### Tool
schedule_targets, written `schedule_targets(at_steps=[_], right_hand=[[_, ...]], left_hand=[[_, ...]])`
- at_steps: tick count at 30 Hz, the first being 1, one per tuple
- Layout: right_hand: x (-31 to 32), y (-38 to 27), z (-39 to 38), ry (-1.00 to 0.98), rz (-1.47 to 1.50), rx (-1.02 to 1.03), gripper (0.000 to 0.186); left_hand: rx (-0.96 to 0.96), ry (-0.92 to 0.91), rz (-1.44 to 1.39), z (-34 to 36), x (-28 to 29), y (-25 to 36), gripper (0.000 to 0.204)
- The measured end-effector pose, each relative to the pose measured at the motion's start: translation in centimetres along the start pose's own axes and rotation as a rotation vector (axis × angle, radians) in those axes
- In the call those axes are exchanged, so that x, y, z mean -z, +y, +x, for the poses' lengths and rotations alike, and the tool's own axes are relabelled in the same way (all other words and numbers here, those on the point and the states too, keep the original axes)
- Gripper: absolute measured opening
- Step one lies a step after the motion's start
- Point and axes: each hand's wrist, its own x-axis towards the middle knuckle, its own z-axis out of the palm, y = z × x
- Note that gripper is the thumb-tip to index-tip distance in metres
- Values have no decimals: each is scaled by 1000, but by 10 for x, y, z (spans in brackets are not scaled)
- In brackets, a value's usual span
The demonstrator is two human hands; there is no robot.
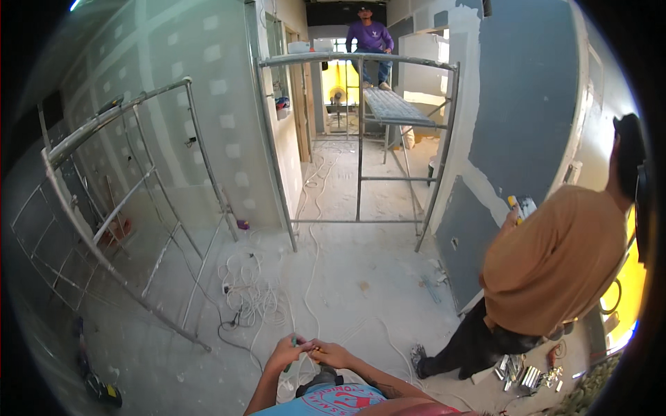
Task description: The person scores a drywall board along a metal straightedge using a utility knife, snaps it, and cuts through the backing paper. They shave the cut edge of the board with the blade and carry the board away.
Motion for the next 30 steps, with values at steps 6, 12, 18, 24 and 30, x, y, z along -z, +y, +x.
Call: schedule_targets(at_steps=[6,12,18,24,30], right_hand=[[113,4,72,226,153,-137,36],[172,56,127,501,436,19,36],[250,59,157,424,638,-121,37],[367,65,202,362,424,-181,54],[464,81,230,343,451,-102,48]], left_hand=[[-473,-23,438,162,-15,95,35],[-515,-177,492,256,-39,159,34],[-516,-232,550,354,-64,176,32],[-461,-195,499,442,-84,244,26],[-489,-215,390,503,-116,317,25]])
